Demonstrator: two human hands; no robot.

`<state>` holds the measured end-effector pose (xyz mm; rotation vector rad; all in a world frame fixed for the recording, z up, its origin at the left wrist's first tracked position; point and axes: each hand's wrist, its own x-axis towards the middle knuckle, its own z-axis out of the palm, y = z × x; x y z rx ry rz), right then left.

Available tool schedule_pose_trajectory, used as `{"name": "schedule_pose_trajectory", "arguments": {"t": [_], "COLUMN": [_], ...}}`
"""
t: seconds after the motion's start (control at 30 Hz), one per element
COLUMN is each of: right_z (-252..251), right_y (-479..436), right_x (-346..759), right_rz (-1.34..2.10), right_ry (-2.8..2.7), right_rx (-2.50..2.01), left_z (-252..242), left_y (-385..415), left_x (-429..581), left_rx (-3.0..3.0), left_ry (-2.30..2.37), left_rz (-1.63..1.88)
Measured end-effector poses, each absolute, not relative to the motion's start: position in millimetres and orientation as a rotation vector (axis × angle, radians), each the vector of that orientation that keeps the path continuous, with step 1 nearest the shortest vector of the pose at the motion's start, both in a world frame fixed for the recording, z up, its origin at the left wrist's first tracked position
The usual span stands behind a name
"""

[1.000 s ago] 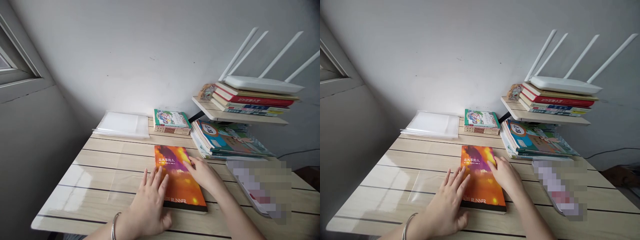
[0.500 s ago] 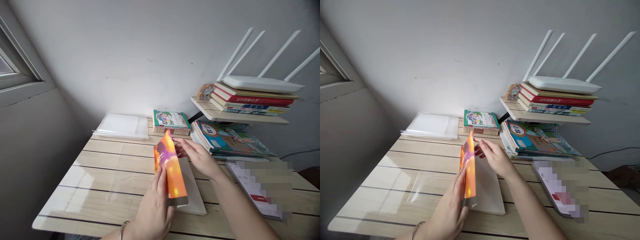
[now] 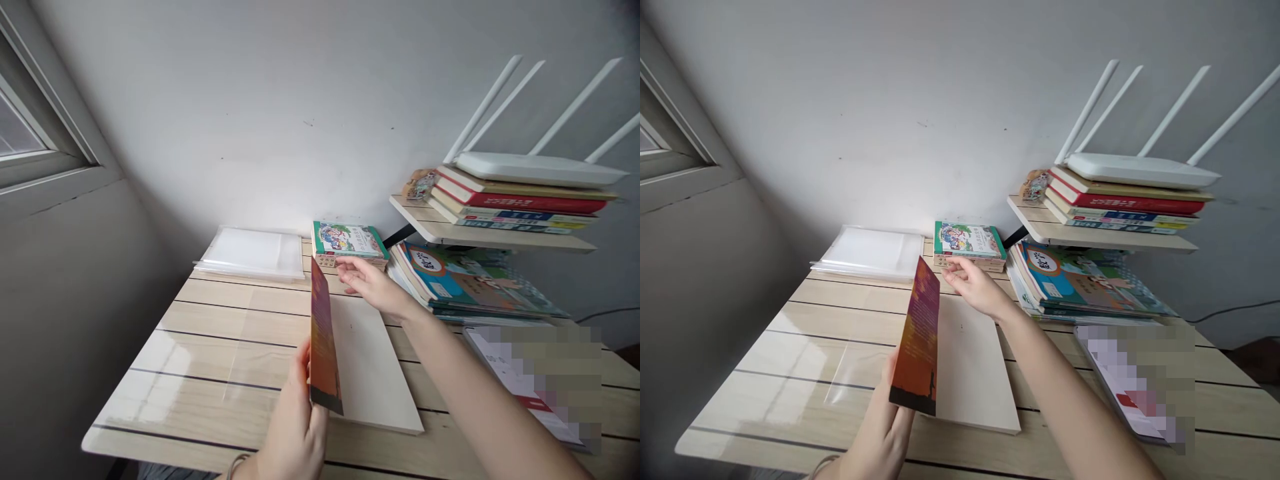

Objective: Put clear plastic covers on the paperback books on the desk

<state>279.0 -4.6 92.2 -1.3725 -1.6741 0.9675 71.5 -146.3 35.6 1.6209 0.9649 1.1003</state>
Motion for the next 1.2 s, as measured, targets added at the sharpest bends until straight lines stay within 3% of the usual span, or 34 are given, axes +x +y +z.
{"name": "schedule_pose_trajectory", "arguments": {"t": [0.1, 0.27, 0.43, 0.67, 0.8, 1.07, 1.2], "right_z": [75.7, 56.8, 61.5, 49.0, 48.5, 57.4, 55.6], "right_y": [-15.7, -5.1, 26.1, 38.7, 39.4, 36.0, 34.2], "right_x": [280.6, 260.4, 235.1, 224.8, 219.7, 228.0, 232.4], "right_rz": [1.132, 0.959, 1.027, 1.238, 1.302, 1.280, 1.108], "right_ry": [-1.659, -1.730, -1.747, -1.580, -1.504, -1.510, -1.628], "right_rx": [-1.462, -1.355, -1.128, -1.073, -1.044, -1.053, -1.103], "left_z": [25.8, 27.3, 44.0, 57.3, 61.0, 56.8, 54.8], "left_y": [-149.5, -154.3, -145.8, -64.3, -27.9, 9.2, 14.7], "left_x": [67.8, 63.0, 52.5, -16.1, -28.4, -14.7, -2.5], "left_rx": [1.565, 1.518, 1.553, 1.114, 0.799, 0.954, 1.021], "left_ry": [0.998, 0.877, 0.912, 1.614, 1.509, 1.311, 1.109], "left_rz": [1.113, 1.011, 0.827, 0.987, 0.938, 0.679, 0.747]}}
